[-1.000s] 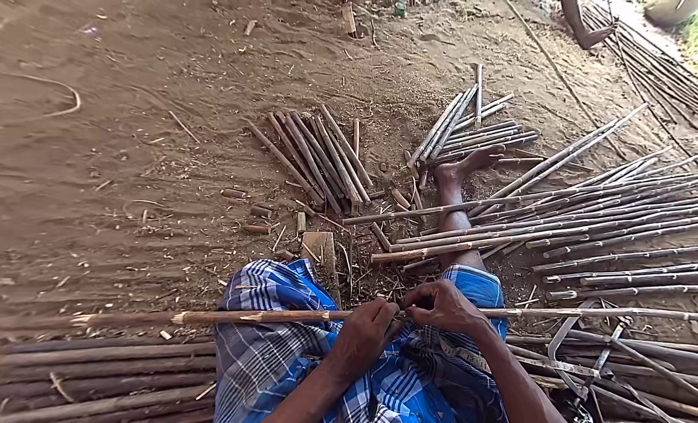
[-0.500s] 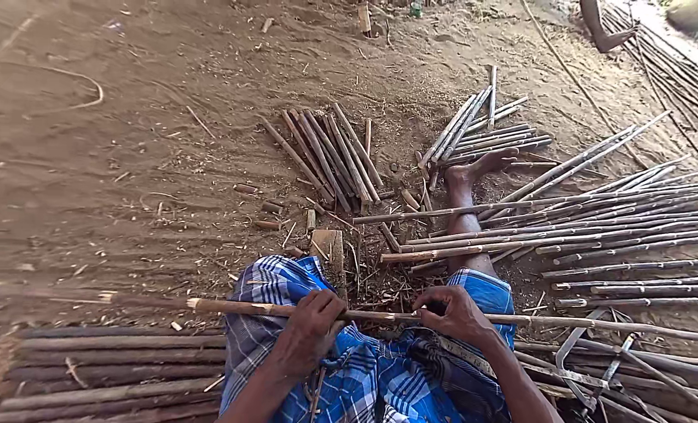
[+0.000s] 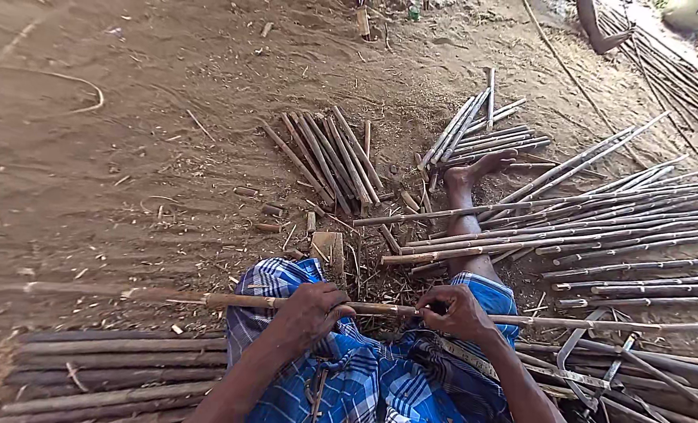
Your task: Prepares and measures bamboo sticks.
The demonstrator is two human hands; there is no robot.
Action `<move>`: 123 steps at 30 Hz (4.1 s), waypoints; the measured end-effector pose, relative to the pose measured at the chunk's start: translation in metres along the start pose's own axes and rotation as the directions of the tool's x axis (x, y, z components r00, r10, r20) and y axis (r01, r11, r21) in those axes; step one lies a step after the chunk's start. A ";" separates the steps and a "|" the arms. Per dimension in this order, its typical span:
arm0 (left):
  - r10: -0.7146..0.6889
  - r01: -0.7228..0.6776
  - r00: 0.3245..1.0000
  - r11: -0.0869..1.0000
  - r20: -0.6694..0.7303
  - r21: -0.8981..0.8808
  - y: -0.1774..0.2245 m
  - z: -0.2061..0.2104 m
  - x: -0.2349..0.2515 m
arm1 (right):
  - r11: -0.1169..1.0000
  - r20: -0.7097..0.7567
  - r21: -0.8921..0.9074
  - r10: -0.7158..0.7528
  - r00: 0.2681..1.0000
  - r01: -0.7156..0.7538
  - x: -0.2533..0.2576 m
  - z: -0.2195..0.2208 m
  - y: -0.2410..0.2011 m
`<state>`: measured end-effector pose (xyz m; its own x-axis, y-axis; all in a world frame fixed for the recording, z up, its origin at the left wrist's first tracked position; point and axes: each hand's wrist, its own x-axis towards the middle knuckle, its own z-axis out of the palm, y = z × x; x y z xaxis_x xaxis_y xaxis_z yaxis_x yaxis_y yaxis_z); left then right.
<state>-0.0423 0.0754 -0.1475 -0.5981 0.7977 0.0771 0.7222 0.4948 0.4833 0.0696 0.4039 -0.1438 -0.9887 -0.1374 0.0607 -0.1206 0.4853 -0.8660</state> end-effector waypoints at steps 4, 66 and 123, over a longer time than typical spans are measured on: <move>-0.111 0.107 0.977 0.994 0.179 0.028 -0.006 -0.004 0.009 | 0.997 -0.010 -0.077 -0.022 1.000 0.021 0.000 0.003 -0.002; -0.089 0.094 0.995 0.985 -0.040 0.143 -0.082 -0.063 -0.058 | 0.698 -0.246 -0.683 0.060 0.967 -0.217 -0.104 -0.008 -0.032; -0.935 0.474 0.352 0.134 0.048 -0.870 0.033 0.005 -0.025 | 0.725 -0.201 -0.287 0.593 0.780 -0.626 -0.045 -0.039 -0.024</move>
<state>-0.0018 0.0737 -0.1378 -0.8688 -0.1654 -0.4668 -0.4896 0.1444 0.8599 0.1132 0.4319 -0.1061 -0.8602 0.3543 -0.3667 0.5056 0.6857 -0.5236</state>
